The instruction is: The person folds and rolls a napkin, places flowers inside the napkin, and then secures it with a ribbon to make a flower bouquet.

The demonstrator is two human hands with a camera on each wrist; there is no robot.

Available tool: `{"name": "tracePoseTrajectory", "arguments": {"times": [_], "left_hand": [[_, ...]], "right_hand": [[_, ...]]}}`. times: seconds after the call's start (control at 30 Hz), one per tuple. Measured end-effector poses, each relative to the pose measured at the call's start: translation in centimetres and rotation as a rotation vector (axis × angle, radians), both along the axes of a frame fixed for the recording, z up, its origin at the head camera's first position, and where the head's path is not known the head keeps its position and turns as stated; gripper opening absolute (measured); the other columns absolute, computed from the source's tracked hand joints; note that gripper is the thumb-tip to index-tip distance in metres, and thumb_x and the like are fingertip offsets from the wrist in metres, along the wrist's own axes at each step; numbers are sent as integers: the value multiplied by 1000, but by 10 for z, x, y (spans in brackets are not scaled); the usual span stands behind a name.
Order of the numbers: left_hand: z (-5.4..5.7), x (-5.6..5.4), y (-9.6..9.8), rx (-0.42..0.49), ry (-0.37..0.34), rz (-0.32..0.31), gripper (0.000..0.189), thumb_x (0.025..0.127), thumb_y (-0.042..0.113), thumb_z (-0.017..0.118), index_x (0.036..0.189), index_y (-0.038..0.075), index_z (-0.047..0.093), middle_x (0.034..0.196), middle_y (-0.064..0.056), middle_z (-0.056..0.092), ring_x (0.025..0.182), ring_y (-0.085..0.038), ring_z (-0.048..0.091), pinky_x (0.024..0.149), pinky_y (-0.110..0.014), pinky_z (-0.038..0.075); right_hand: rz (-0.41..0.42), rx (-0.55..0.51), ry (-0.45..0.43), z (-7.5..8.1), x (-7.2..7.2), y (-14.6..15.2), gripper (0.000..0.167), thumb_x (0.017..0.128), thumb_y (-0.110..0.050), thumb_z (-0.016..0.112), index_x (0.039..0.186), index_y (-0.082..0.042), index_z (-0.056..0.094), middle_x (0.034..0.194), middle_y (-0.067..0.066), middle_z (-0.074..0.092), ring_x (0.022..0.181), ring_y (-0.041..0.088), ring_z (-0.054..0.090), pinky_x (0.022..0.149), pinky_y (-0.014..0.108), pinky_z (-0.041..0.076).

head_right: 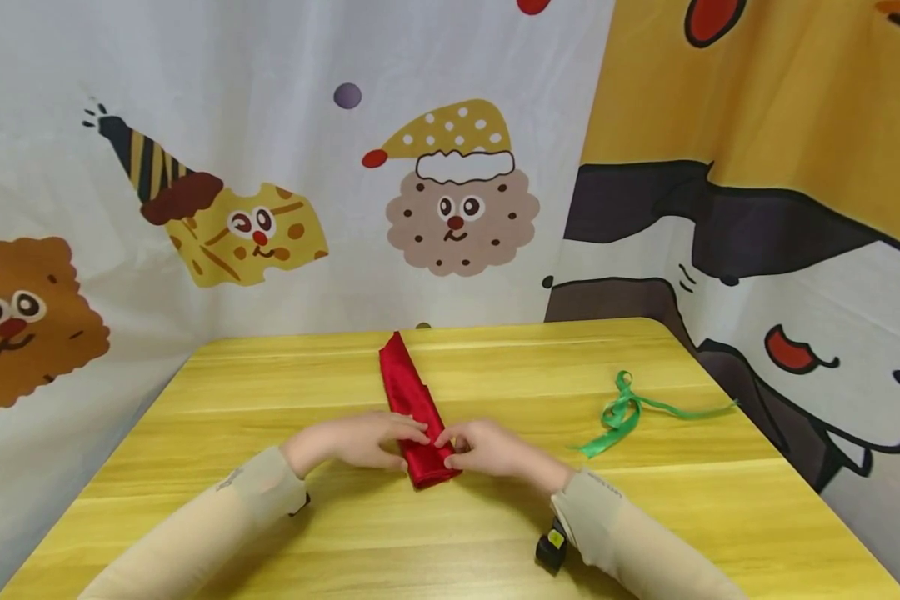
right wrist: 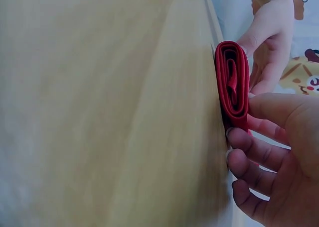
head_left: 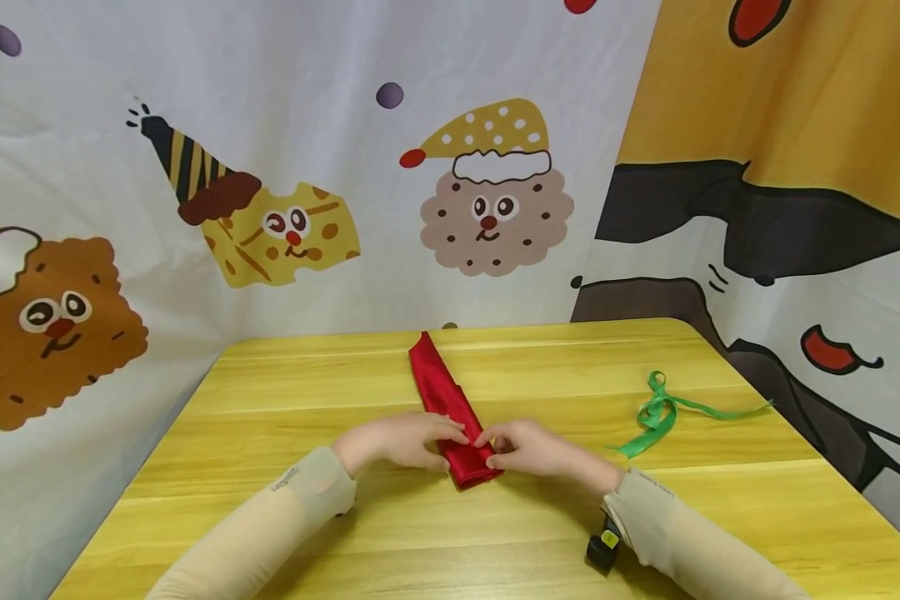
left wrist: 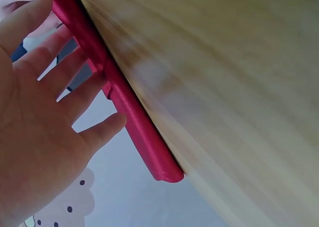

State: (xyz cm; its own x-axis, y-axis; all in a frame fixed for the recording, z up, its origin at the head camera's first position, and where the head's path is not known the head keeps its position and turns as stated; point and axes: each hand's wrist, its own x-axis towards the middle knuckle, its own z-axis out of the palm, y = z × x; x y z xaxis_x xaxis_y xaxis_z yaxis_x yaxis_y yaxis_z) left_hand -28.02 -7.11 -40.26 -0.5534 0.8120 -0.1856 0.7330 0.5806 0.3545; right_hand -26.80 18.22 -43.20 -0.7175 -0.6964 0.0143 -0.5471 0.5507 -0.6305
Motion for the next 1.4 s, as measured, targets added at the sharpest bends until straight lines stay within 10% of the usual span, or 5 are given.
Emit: {"name": "tracePoseTrajectory", "arguments": {"times": [1.4], "left_hand": [[-3,23,-4,55,-44,-76,38,90,23,67,128,19,63,143,1,48,133,-15,41,107,-37,34]], "right_hand": [[169,20,-79,8,26,-9,22,83,-14,76,102,-13,65,68,-12,57,60,-2,49,55,18,43]]}}
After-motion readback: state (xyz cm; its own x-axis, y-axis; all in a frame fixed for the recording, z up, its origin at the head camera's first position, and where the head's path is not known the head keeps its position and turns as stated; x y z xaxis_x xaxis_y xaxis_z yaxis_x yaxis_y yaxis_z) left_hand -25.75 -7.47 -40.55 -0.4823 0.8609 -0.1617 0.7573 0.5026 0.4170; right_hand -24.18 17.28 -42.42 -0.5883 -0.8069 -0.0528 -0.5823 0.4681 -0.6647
